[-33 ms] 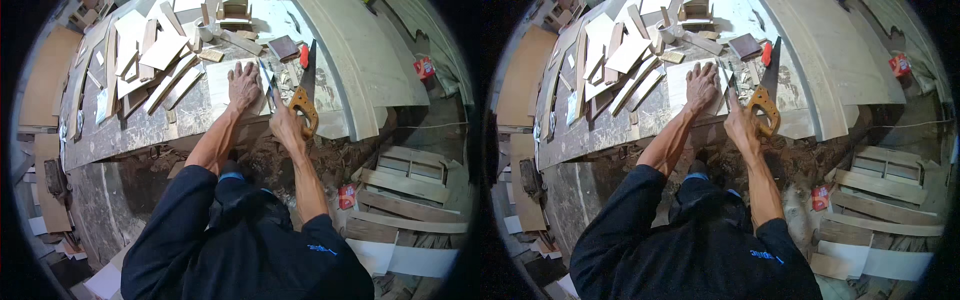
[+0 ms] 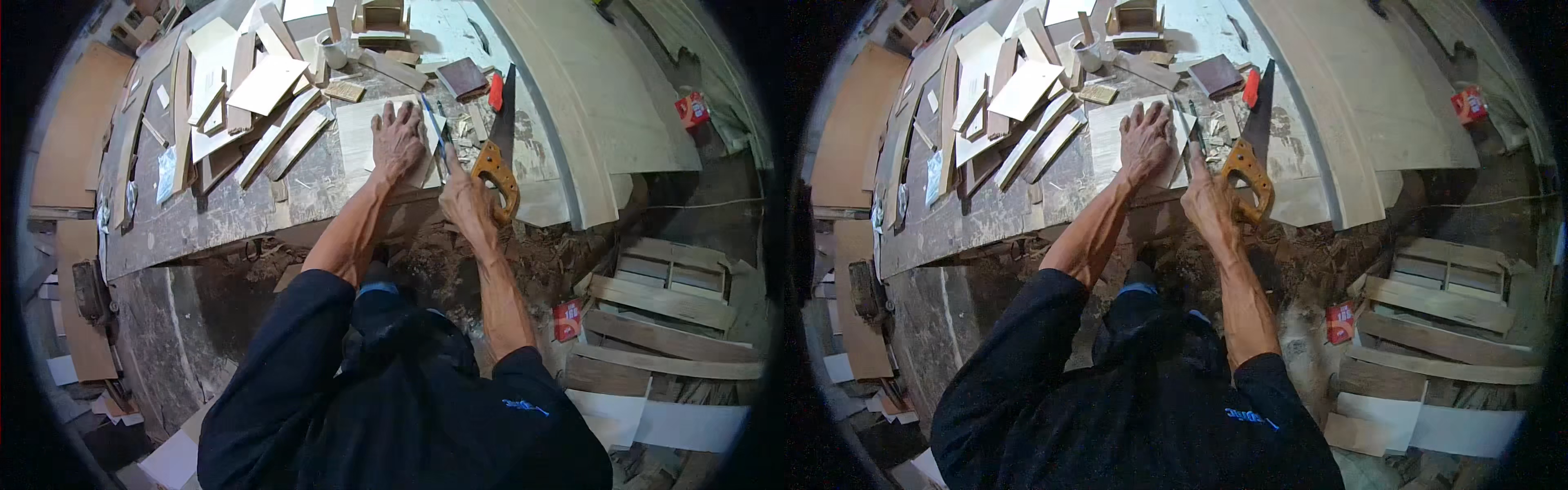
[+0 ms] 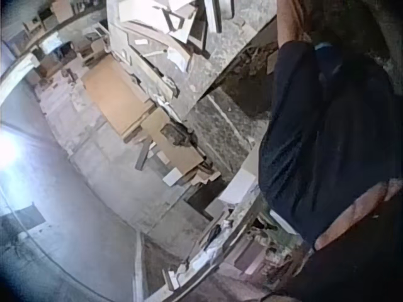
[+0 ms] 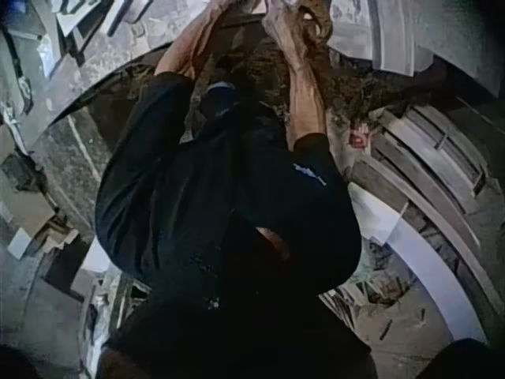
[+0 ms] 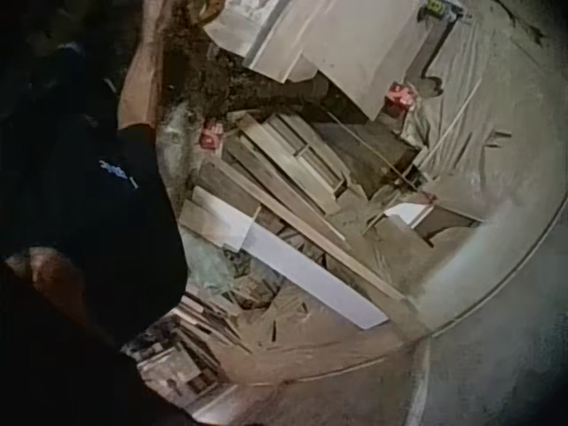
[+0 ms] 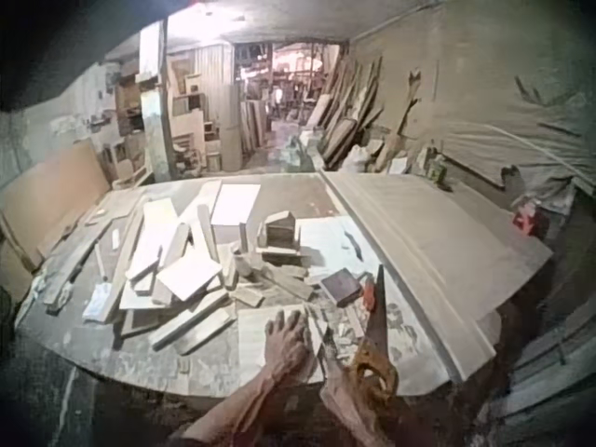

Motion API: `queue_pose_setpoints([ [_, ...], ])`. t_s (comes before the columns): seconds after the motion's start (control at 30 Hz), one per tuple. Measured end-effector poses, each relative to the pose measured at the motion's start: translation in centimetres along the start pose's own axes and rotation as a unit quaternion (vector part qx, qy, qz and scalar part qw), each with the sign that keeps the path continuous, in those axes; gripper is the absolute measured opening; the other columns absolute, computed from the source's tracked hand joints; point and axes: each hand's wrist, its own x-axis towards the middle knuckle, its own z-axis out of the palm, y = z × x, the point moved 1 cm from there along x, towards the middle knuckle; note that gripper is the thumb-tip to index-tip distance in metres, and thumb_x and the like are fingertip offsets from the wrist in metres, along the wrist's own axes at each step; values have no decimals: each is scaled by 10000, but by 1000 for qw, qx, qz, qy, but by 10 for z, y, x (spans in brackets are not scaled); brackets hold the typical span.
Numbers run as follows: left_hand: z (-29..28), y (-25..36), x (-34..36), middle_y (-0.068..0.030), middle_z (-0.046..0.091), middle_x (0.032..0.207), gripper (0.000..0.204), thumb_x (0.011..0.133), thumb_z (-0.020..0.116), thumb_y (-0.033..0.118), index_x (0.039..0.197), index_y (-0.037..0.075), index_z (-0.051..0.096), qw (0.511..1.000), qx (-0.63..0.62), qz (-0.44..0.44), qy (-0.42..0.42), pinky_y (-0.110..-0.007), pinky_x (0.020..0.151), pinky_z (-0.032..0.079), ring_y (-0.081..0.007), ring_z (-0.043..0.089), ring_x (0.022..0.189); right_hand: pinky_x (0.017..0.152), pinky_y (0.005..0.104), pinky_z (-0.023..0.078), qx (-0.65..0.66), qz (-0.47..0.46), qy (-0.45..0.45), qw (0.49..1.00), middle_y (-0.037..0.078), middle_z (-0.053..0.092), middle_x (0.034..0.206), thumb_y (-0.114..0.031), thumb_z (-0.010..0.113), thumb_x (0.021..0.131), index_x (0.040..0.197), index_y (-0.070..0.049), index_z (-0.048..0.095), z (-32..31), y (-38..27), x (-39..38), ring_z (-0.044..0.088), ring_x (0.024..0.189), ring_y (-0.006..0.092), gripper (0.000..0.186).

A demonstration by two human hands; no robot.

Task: Using a hand saw to cut a small piece of wood on a workbench.

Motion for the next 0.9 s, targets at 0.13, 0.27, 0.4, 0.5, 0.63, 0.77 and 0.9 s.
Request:
queue_pose_setpoints([
  [0.13,-2,-3,-1,-68,462,1434,433,947,459,317,1331,129,527,1000,8,-21,-5,-573,1077,271,-374,339,1364,576,493,480,-22,-66,45,997,273,614,672,-55,502,826,1504,-138,311,2,7,-20,617,611,416,709],
  [0.27,2,3,2,-65,458,1438,435,952,457,313,1344,135,521,1000,6,12,-14,-572,1085,260,-368,328,1374,628,504,499,1,21,-34,999,285,642,749,-71,501,830,1495,-136,333,-2,3,-4,640,680,438,689],
  [0.4,7,-10,2,-72,490,1400,430,940,468,289,1335,132,526,1000,12,-9,15,-569,1068,278,-366,358,1344,690,525,500,-17,18,-68,997,311,641,806,-93,491,853,1493,-127,335,-4,0,-12,647,734,446,660],
  [0.5,-4,-2,-2,-72,498,1389,429,930,480,277,1326,123,539,999,21,9,24,-567,1066,278,-369,384,1324,688,536,498,21,33,-80,996,292,639,771,-91,499,839,1506,-154,319,-15,-6,-18,651,736,445,693],
  [0.63,-1,0,-1,-81,492,1393,442,938,472,299,1334,113,528,1000,3,-6,10,-570,1074,273,-375,366,1338,668,529,501,-56,10,-55,997,272,644,748,-92,516,816,1514,-171,300,-20,-12,-2,657,719,436,734],
  [0.77,-4,-7,-8,-70,466,1442,420,960,443,327,1330,151,540,999,26,-23,-39,-555,1107,247,-358,337,1379,700,552,486,-71,7,-61,996,301,642,764,-125,483,859,1492,-149,336,-31,-16,-14,650,744,463,650],
  [0.9,1,5,3,-94,484,1402,441,930,479,306,1311,96,552,1000,-16,-1,-4,-570,1081,264,-386,357,1346,682,542,493,-100,14,-29,994,295,637,740,-134,490,864,1490,-175,345,-20,-7,0,660,726,440,644],
])
